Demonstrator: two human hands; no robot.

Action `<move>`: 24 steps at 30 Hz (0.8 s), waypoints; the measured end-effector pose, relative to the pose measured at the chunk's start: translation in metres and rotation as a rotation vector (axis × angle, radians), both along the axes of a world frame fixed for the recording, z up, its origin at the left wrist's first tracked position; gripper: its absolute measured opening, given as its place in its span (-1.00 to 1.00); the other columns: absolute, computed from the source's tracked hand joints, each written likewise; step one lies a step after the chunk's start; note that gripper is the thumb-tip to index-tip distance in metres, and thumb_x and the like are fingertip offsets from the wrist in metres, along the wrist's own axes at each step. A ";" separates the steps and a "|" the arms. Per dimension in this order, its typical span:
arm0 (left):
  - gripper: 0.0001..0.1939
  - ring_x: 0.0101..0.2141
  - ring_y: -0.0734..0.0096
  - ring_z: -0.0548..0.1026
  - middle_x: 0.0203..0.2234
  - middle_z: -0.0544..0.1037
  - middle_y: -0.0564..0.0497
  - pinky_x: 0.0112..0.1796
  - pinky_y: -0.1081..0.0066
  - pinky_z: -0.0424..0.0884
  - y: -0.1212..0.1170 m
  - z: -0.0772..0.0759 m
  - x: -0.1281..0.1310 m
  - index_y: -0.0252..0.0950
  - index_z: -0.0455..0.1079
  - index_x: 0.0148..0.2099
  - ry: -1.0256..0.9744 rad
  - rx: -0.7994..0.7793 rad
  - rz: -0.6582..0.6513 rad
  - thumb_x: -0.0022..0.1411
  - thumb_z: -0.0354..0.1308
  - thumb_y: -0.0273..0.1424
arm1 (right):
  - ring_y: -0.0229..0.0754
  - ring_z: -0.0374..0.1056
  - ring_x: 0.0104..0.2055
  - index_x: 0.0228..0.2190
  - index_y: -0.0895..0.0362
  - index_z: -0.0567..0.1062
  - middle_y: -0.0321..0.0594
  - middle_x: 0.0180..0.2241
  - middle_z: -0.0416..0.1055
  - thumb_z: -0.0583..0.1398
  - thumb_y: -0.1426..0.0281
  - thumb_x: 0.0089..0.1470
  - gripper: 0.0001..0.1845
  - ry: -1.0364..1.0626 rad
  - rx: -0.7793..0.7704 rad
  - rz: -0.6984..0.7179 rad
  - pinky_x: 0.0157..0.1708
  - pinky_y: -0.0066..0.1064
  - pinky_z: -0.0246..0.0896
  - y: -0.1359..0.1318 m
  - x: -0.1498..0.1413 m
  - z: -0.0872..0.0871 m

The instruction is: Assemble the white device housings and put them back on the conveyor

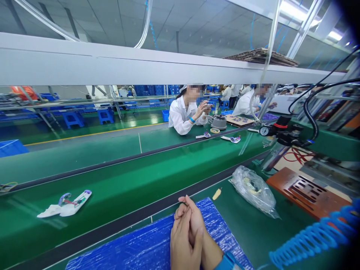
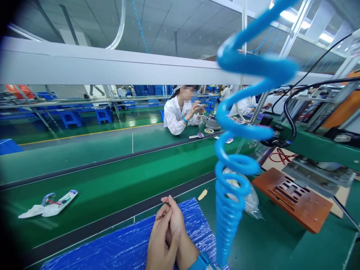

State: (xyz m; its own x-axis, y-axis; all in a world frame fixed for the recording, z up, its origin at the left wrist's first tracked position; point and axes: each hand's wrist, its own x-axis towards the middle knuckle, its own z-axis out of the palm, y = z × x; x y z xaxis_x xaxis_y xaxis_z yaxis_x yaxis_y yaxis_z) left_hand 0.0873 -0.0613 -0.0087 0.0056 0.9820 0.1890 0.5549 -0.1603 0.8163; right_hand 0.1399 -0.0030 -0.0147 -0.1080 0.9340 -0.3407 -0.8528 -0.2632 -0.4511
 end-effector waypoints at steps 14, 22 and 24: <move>-0.47 0.18 0.01 0.24 0.19 0.29 -0.17 0.14 0.08 0.24 -0.002 -0.002 0.002 -0.35 0.28 0.23 0.040 0.091 -0.013 0.26 0.03 -0.25 | -0.19 0.31 -0.62 -0.47 0.08 0.48 -0.34 -0.71 0.35 0.34 0.13 -0.12 -0.71 -0.008 0.015 -0.018 -0.56 -0.37 0.23 0.001 0.001 0.011; -0.46 0.18 0.02 0.25 0.19 0.28 -0.13 0.13 0.05 0.25 -0.002 0.001 0.003 -0.33 0.28 0.22 0.054 0.062 -0.008 0.26 0.01 -0.21 | -0.22 0.31 -0.61 -0.46 0.10 0.48 -0.35 -0.68 0.36 0.31 0.14 -0.08 -0.72 0.021 0.023 -0.007 -0.53 -0.38 0.24 -0.001 -0.002 0.014; -0.46 0.18 0.02 0.25 0.18 0.30 -0.14 0.13 0.06 0.25 -0.002 0.001 0.002 -0.35 0.29 0.21 0.048 0.080 -0.016 0.26 0.00 -0.22 | -0.24 0.30 -0.61 -0.45 0.11 0.49 -0.36 -0.68 0.36 0.32 0.15 -0.08 -0.72 0.032 0.017 -0.012 -0.52 -0.40 0.24 -0.001 -0.002 0.015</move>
